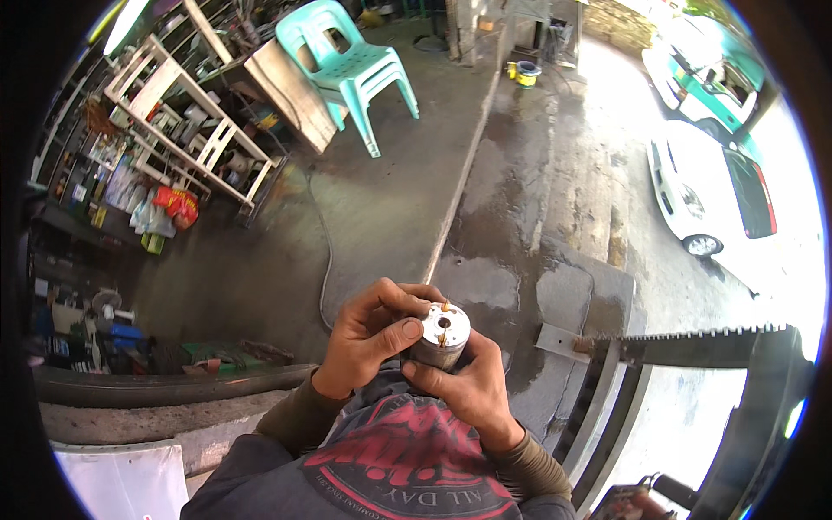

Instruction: The person grinds a cylindrical metal part on a bench grinder, then moves to a workbench to hammer a small metal disc and a cylindrical component. The person uses a hammer to tap the parts into place and inspects them.

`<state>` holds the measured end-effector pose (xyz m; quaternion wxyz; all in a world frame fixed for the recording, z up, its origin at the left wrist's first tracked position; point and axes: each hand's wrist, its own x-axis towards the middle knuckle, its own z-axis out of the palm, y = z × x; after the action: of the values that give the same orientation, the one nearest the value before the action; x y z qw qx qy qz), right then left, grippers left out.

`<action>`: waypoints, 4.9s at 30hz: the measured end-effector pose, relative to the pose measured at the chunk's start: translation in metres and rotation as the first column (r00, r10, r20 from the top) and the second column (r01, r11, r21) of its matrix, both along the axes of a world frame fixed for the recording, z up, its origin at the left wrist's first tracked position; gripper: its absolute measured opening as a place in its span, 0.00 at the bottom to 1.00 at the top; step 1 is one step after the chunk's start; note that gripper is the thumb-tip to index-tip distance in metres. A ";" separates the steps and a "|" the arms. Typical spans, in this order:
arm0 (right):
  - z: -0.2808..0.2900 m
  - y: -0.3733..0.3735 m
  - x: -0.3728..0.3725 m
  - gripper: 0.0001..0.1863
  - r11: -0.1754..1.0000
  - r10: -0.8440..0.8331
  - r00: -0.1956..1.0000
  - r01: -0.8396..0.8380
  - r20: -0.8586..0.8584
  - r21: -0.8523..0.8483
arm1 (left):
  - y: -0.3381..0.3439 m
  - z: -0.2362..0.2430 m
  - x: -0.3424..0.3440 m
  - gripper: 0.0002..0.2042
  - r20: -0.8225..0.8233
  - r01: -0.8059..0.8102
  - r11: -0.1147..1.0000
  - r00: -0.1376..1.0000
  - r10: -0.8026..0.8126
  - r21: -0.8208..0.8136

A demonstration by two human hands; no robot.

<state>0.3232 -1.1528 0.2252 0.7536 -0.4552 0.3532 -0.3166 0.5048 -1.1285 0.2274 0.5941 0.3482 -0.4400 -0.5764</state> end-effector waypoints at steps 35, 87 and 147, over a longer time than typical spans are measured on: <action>0.133 -0.601 0.403 0.27 0.982 0.029 0.936 -0.092 -0.351 -0.163 | -0.581 0.101 0.413 0.27 -0.538 0.417 0.787 0.833 -0.130 0.455; 0.146 -1.715 1.254 0.23 0.211 0.806 0.459 -0.813 -0.373 -0.543 | -1.573 0.189 1.053 0.40 0.407 -0.991 0.105 0.129 0.904 0.080; 0.028 -1.447 2.166 0.32 -0.729 0.655 -0.194 0.094 -0.730 -0.678 | -1.577 0.086 1.743 0.29 0.010 -0.120 -0.869 -0.990 0.142 0.480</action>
<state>2.4890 -2.5999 0.2536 0.2087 -0.6963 -0.6769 0.1162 2.2475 -2.7058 0.3136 0.6981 0.3200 0.4660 0.4394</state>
